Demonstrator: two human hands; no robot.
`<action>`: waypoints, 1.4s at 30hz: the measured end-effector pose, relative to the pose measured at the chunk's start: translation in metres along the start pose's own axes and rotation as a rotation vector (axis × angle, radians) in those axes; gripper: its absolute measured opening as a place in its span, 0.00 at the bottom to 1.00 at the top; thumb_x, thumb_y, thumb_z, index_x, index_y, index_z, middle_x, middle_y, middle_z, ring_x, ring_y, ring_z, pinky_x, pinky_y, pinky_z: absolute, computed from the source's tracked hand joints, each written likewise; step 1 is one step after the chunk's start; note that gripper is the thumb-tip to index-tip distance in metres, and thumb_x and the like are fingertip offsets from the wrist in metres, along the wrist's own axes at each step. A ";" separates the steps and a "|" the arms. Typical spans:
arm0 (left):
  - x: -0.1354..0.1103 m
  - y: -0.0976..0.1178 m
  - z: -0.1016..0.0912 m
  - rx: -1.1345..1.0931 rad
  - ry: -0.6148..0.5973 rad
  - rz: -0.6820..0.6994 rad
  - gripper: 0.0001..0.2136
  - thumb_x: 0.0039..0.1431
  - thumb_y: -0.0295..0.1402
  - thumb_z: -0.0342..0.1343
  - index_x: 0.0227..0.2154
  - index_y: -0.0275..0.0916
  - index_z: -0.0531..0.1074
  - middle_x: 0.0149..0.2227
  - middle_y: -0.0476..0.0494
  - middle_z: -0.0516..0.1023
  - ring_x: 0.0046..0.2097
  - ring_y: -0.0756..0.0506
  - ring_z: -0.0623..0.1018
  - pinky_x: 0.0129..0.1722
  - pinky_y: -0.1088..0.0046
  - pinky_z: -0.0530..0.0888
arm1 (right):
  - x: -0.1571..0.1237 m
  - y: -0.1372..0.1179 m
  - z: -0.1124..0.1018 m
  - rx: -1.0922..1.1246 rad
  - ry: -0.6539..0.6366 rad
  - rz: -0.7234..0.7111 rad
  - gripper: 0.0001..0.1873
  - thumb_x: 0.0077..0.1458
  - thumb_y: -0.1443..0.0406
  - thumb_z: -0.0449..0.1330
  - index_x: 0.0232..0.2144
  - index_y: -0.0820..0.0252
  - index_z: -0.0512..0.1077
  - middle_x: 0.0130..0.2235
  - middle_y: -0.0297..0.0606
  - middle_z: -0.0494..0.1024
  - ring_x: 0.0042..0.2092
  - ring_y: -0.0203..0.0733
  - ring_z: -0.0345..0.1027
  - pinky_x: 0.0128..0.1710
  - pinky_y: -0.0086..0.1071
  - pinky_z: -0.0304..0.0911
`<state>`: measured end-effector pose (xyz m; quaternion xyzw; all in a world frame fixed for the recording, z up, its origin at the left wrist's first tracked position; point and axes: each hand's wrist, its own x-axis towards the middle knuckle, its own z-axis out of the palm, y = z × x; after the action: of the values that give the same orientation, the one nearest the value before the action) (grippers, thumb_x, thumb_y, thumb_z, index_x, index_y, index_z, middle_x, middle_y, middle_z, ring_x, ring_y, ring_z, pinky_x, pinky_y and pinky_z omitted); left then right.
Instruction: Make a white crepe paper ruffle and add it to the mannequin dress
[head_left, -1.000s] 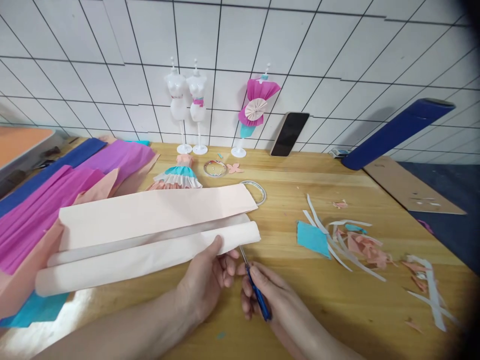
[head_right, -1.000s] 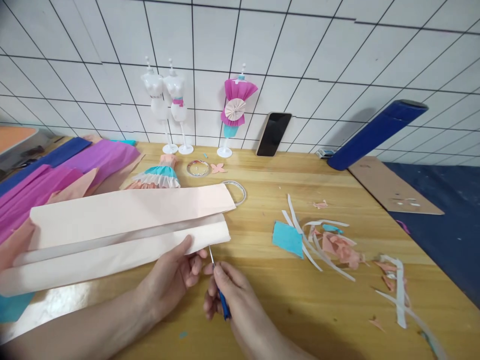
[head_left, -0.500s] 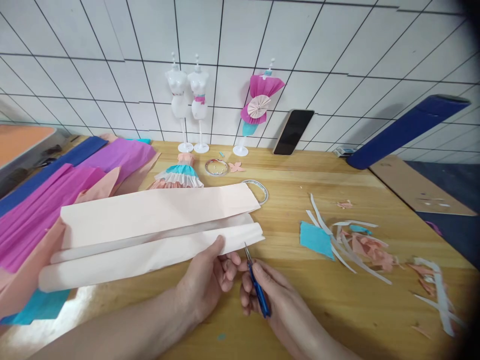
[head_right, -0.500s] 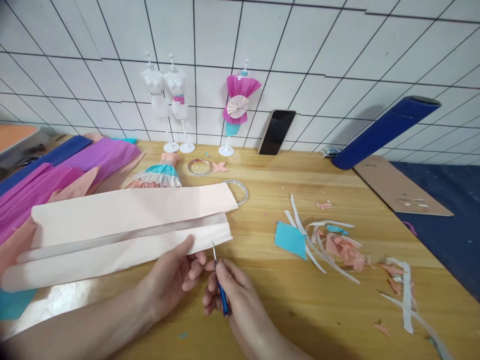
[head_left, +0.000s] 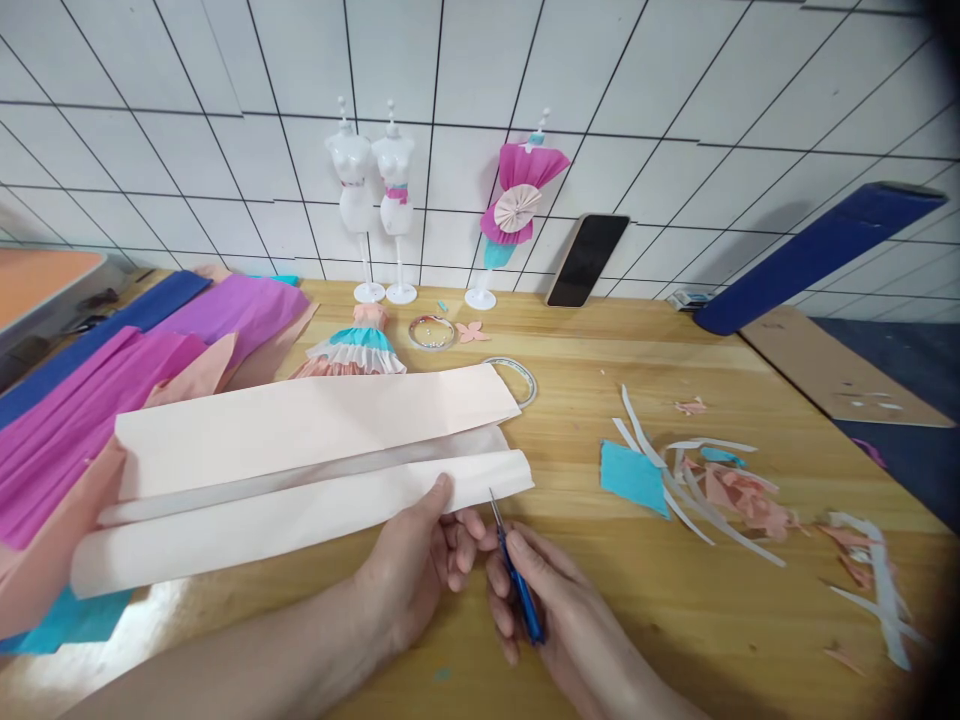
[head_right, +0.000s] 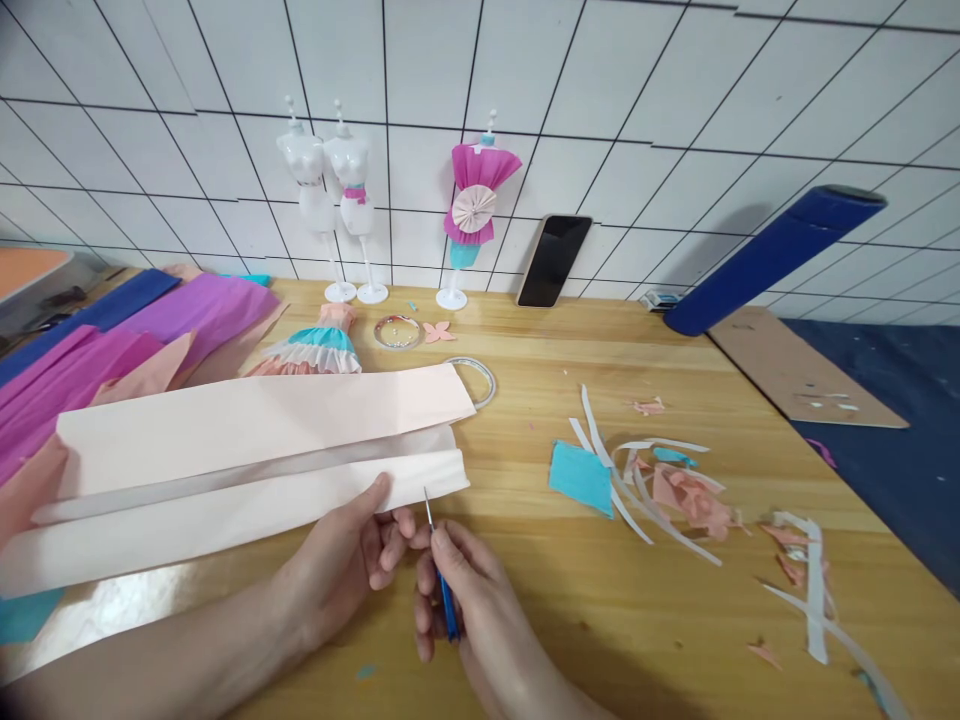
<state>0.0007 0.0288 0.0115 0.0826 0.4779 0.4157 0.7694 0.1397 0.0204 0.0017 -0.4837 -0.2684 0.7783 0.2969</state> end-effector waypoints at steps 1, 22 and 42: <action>0.000 0.000 0.000 -0.001 -0.002 -0.001 0.28 0.66 0.44 0.35 0.18 0.32 0.68 0.14 0.50 0.62 0.15 0.54 0.57 0.19 0.78 0.54 | 0.000 0.001 0.000 -0.002 -0.003 -0.006 0.25 0.41 0.45 0.64 0.27 0.60 0.67 0.21 0.27 0.65 0.19 0.30 0.60 0.14 0.24 0.56; 0.001 -0.004 -0.004 0.000 -0.061 0.022 0.24 0.63 0.45 0.42 0.22 0.31 0.70 0.16 0.49 0.64 0.17 0.55 0.59 0.18 0.80 0.56 | -0.001 0.001 -0.003 0.020 0.023 0.027 0.24 0.44 0.46 0.63 0.30 0.59 0.66 0.20 0.24 0.64 0.15 0.25 0.53 0.10 0.20 0.49; -0.002 -0.007 -0.001 0.083 0.030 0.048 0.20 0.59 0.45 0.48 0.20 0.34 0.67 0.15 0.49 0.65 0.17 0.54 0.58 0.19 0.77 0.53 | -0.007 0.007 0.000 0.158 -0.077 0.085 0.23 0.44 0.47 0.64 0.30 0.57 0.65 0.19 0.22 0.63 0.14 0.21 0.46 0.10 0.18 0.43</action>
<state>0.0036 0.0226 0.0081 0.1196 0.5039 0.4149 0.7481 0.1403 0.0100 0.0009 -0.4397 -0.1966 0.8269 0.2902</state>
